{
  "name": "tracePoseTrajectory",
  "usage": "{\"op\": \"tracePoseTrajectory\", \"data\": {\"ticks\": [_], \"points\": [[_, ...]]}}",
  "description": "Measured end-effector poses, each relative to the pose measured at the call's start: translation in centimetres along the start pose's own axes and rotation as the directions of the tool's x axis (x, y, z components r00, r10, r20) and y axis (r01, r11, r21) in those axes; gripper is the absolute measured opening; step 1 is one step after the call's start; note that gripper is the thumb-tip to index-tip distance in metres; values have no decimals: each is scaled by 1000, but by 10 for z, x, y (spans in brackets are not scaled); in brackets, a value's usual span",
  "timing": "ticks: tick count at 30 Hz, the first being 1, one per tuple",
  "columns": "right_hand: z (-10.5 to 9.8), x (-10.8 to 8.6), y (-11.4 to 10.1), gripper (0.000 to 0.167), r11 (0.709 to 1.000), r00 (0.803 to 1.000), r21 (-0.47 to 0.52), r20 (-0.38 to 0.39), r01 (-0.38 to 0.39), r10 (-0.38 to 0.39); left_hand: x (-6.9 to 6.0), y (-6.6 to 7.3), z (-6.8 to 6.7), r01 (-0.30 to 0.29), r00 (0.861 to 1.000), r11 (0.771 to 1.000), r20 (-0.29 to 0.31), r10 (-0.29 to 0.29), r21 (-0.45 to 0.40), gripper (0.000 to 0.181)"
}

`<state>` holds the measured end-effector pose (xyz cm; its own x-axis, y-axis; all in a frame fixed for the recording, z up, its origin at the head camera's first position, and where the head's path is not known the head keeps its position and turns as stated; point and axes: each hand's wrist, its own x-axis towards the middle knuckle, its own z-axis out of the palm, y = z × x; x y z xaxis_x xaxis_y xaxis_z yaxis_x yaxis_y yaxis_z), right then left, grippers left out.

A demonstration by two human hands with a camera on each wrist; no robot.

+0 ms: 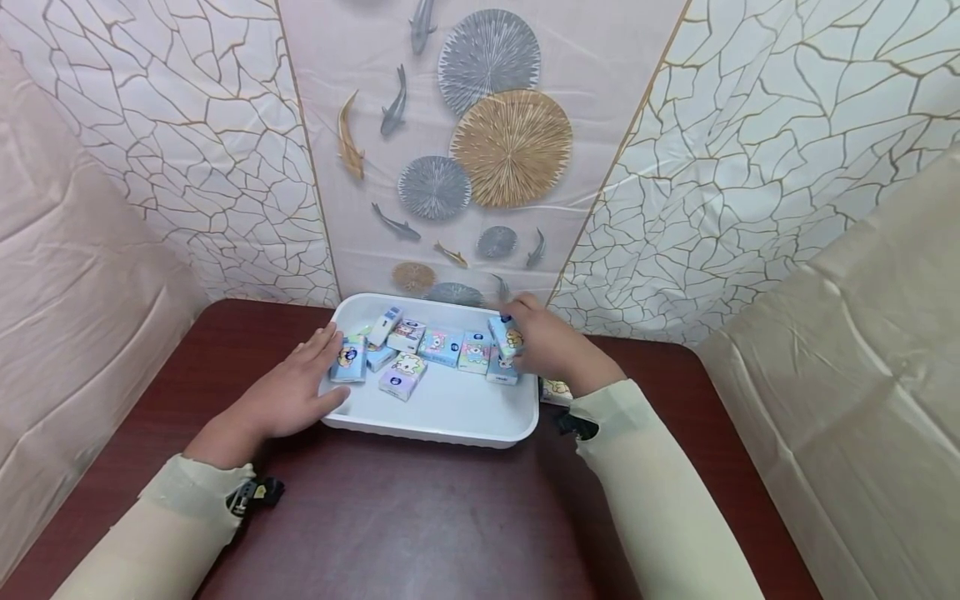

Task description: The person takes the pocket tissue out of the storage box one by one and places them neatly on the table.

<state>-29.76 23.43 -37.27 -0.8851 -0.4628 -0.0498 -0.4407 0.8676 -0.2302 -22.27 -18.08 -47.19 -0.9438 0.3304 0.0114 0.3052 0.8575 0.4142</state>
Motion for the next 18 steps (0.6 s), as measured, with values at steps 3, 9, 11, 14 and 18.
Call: {"op": "tracePoseTrajectory", "data": {"ticks": [3, 9, 11, 14, 18], "points": [[0, -5, 8, 86, 1000, 1000, -15, -17, 1, -1, 0, 1, -1, -1, 1000, 1000, 1, 1, -5, 95], [-5, -16, 17, 84, 1000, 999, -20, -32, -22, 21, -1, 2, -2, -2, 1000, 1000, -2, 2, -5, 94], [-7, -20, 21, 85, 999, 999, -16, -33, -42, 41, -1, 2, -3, -2, 1000, 1000, -2, 2, -4, 93], [-9, -25, 27, 87, 998, 997, -8, -40, -59, 59, -1, 2, -2, -2, 1000, 1000, -3, 2, -11, 94], [-11, -32, 35, 85, 999, 997, -6, -57, -49, 49, -3, 1, -1, -9, 1000, 999, -18, 8, -52, 97]]}}
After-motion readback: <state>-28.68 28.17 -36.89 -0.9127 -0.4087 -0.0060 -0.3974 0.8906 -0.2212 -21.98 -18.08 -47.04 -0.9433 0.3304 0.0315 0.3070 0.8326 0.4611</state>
